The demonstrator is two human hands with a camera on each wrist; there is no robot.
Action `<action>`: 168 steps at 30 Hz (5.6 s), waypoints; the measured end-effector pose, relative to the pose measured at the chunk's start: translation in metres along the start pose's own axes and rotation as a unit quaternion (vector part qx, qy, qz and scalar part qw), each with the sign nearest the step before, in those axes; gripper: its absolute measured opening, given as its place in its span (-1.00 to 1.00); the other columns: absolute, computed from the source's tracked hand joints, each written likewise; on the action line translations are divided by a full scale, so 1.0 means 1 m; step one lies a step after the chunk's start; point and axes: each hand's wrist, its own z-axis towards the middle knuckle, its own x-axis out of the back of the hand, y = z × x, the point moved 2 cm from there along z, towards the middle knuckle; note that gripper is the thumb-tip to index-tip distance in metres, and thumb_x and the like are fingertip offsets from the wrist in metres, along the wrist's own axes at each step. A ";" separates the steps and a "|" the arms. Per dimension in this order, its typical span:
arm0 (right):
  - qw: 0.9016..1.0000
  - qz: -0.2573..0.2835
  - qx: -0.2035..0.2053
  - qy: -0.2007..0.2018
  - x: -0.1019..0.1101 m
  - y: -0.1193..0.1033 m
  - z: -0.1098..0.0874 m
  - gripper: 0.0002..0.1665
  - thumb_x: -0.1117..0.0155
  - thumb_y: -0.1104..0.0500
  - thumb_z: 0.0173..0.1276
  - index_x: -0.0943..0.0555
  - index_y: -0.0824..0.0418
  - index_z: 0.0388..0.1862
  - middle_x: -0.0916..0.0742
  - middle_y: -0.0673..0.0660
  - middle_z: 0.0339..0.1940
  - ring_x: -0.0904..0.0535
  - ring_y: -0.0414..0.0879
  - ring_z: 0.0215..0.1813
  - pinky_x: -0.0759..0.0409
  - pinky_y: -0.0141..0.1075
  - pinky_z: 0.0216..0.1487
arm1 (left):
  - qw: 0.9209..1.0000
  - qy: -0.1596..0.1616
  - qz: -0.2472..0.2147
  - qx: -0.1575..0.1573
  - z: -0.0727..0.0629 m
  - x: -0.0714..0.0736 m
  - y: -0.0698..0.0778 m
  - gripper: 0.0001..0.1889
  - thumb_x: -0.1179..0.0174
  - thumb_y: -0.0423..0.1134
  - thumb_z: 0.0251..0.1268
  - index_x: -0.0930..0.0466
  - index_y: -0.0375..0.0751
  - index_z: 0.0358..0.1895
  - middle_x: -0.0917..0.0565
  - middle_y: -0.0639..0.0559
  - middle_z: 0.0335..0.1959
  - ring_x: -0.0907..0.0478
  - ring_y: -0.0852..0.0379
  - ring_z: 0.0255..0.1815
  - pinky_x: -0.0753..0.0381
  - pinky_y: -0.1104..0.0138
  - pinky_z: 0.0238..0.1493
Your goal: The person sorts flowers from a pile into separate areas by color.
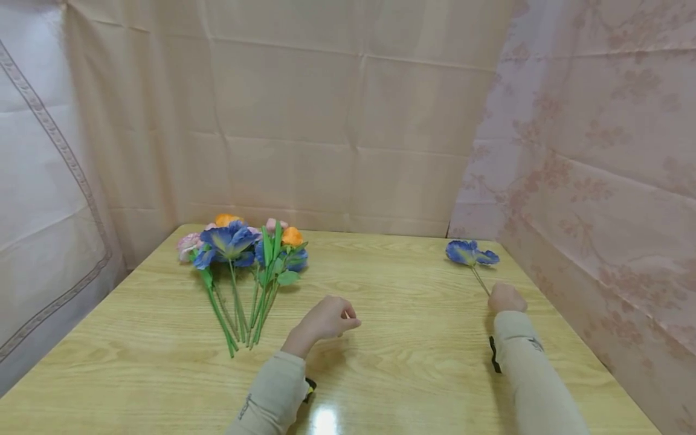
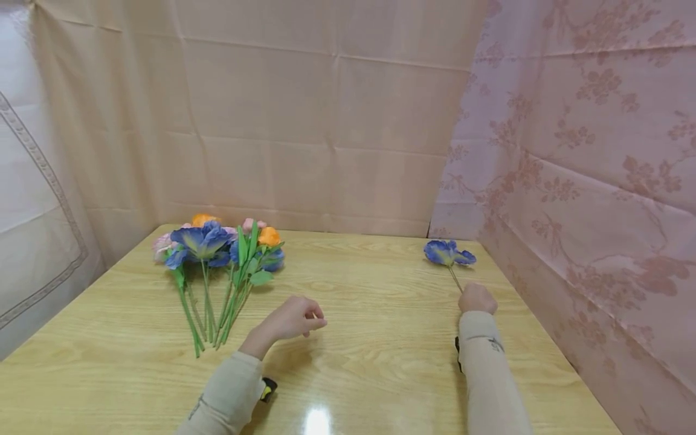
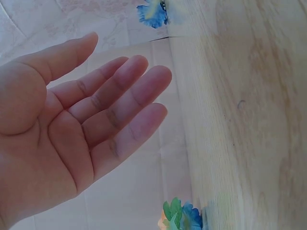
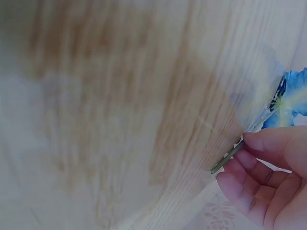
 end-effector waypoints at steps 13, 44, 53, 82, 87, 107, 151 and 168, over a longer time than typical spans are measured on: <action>1.000 0.001 0.008 0.012 0.005 -0.021 0.004 -0.74 -0.02 0.22 0.22 -0.52 0.40 -0.52 -0.59 0.36 -0.49 -0.53 0.17 -0.43 -0.44 -0.06 -0.53 | 1.000 -0.001 0.006 0.003 0.000 -0.001 -0.002 -0.85 -0.17 -0.22 0.18 -0.60 -0.25 -0.37 -0.56 0.07 -0.52 -0.45 0.24 -0.69 -0.45 0.40 -0.56; 0.974 0.102 0.201 0.009 0.042 -0.157 -0.078 -0.66 -0.17 0.01 0.23 -0.61 0.29 -0.29 -0.65 0.13 -0.36 -0.55 -0.03 -0.36 -0.48 -0.18 -0.45 | 0.974 0.204 0.006 0.102 -0.009 0.052 -0.018 -0.70 -0.15 -0.25 0.19 -0.52 -0.42 -0.11 -0.58 -0.18 -0.29 -0.52 -0.06 -0.25 -0.49 0.15 -0.26; 0.973 0.096 0.208 0.004 0.044 -0.172 -0.090 -0.66 -0.18 -0.01 0.21 -0.60 0.27 -0.30 -0.65 0.09 -0.41 -0.54 -0.07 -0.39 -0.47 -0.21 -0.46 | 0.952 0.254 0.021 0.170 -0.020 0.079 -0.054 -0.73 -0.12 -0.36 0.14 -0.52 -0.50 -0.15 -0.57 -0.22 -0.34 -0.51 -0.11 -0.27 -0.48 0.11 -0.26; 0.970 0.093 0.226 -0.006 0.037 -0.182 -0.099 -0.69 -0.22 0.00 0.18 -0.62 0.24 -0.33 -0.60 0.02 -0.51 -0.47 -0.15 -0.50 -0.39 -0.29 -0.54 | 0.929 0.240 0.140 0.244 -0.029 0.073 -0.105 -0.94 -0.05 -0.53 -0.08 -0.49 -0.47 -0.59 -0.56 -0.37 -0.48 -0.53 -0.27 -0.41 -0.50 0.02 -0.44; 0.970 0.098 0.224 -0.010 0.035 -0.182 -0.099 -0.71 -0.22 0.01 0.18 -0.62 0.24 -0.34 -0.59 0.02 -0.51 -0.46 -0.15 -0.49 -0.40 -0.29 -0.53 | 0.928 0.225 0.137 0.263 -0.027 0.073 -0.108 -0.92 -0.05 -0.52 -0.05 -0.52 -0.51 -0.48 -0.56 -0.41 -0.40 -0.52 -0.30 -0.34 -0.51 0.02 -0.39; 0.968 0.096 0.231 -0.013 0.029 -0.186 -0.102 -0.72 -0.23 0.00 0.17 -0.61 0.22 -0.37 -0.59 0.01 -0.53 -0.45 -0.17 -0.53 -0.38 -0.30 -0.56 | 0.926 0.244 0.064 0.282 -0.030 0.083 -0.098 -0.81 -0.01 -0.54 -0.04 -0.33 -0.31 -0.71 -0.45 -0.19 -0.65 -0.32 0.02 -0.65 -0.28 0.25 -0.69; 0.869 0.352 0.347 -0.029 -0.013 -0.229 -0.127 -0.77 -0.29 0.30 0.13 -0.56 0.43 -0.27 -0.67 0.17 -0.43 -0.58 -0.07 -0.42 -0.54 -0.38 -0.45 | 0.961 0.175 -0.210 0.040 -0.002 0.030 0.023 -0.93 -0.15 -0.59 0.05 -0.46 -0.49 -0.38 -0.55 -0.14 -0.54 -0.57 0.07 -0.61 -0.57 0.37 -0.54; 0.844 0.411 0.336 -0.073 -0.016 -0.224 -0.127 -0.94 -0.19 0.46 0.14 -0.50 0.49 -0.41 -0.61 0.20 -0.51 -0.60 0.02 -0.48 -0.57 -0.34 -0.51 | 0.968 0.165 -0.187 0.018 -0.001 0.025 0.027 -0.92 -0.20 -0.55 0.02 -0.48 -0.45 -0.44 -0.57 -0.09 -0.59 -0.57 0.05 -0.61 -0.55 0.39 -0.56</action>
